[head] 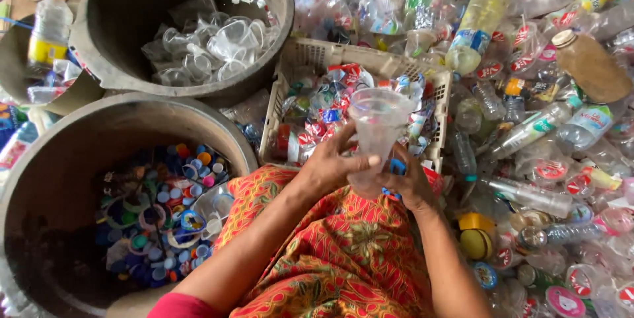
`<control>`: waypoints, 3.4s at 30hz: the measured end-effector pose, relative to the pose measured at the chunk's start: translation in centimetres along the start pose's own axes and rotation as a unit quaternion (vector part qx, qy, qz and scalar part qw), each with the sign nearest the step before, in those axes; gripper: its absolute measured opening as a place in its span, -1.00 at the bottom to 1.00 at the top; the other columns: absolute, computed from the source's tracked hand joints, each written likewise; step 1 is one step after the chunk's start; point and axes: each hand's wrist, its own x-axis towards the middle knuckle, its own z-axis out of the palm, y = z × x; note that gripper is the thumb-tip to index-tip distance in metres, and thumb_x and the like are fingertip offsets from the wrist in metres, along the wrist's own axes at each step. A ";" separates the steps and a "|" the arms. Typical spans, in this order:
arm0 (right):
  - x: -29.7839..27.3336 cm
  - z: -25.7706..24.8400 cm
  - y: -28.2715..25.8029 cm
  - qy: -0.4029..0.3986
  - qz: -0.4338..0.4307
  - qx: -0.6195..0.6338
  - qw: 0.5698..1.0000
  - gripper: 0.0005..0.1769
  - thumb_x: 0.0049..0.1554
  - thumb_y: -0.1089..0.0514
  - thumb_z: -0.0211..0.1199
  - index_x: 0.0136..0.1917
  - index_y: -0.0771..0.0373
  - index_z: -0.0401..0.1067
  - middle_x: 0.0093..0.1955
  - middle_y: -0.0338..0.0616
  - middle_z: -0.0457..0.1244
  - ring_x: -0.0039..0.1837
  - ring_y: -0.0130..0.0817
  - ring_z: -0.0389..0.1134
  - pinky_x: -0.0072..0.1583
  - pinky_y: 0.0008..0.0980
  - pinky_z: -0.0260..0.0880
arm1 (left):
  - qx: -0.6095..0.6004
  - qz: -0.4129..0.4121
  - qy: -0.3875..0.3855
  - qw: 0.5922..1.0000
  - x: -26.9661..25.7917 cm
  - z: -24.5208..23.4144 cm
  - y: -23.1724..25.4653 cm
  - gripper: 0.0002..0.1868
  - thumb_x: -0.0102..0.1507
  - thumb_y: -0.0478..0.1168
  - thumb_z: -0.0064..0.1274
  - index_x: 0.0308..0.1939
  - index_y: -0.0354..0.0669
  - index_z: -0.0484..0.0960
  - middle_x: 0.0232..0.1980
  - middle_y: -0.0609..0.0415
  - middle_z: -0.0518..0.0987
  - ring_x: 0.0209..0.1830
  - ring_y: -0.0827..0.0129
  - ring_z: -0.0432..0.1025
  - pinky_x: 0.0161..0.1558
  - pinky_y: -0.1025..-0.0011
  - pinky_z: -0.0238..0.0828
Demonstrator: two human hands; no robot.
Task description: Sorting and cleaning plastic recyclables by removing labels and rings using a cutter
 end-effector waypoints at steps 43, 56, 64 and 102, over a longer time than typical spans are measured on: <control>1.0 5.9 0.0 0.167 -0.002 0.089 0.982 -0.46 -0.13 0.02 0.52 0.09 0.25 0.49 -0.42 -0.18 0.28 -0.49 -0.48 0.29 -0.47 -0.60 0.17 | -0.260 0.107 0.206 0.937 2.9 2.4 0.6 0.04 0.01 -0.11 0.44 0.52 -0.17 0.27 0.17 -0.20 0.52 0.22 0.12 0.39 0.17 0.13 0.44; 0.9 8.3 -1.9 0.174 0.014 0.084 0.981 -0.50 -0.28 0.25 0.62 -0.04 0.24 0.55 -0.29 -0.13 0.36 -0.26 -0.46 0.41 -0.25 -0.39 0.49 | -0.176 0.068 0.268 0.945 3.9 -1.2 0.3 -0.42 -0.19 -0.16 0.58 -0.14 -0.09 0.65 -0.35 0.08 0.63 -0.33 0.40 0.51 -0.28 0.38 0.50; 1.0 6.7 -0.4 0.183 0.034 0.064 0.981 -0.45 -0.26 0.15 0.66 0.00 0.18 0.52 -0.24 -0.11 0.39 -0.27 -0.39 0.41 -0.19 -0.31 0.52 | -0.120 0.035 0.238 0.963 6.4 -1.8 -1.6 -0.36 -0.17 -0.04 0.57 -0.08 -0.11 0.66 -0.31 0.04 0.59 -0.24 0.34 0.47 -0.16 0.35 0.49; 6.2 1.8 -3.7 0.070 0.032 -0.213 0.974 -0.68 0.17 -0.13 0.38 -0.24 0.11 0.57 -0.41 -0.33 0.17 -0.30 -0.55 0.22 -0.25 -0.52 0.23 | 0.599 0.127 0.036 0.790 4.3 -5.6 -1.8 -0.06 0.17 0.16 0.31 0.55 0.19 0.21 0.46 0.03 0.44 0.45 0.04 0.32 0.39 0.00 0.23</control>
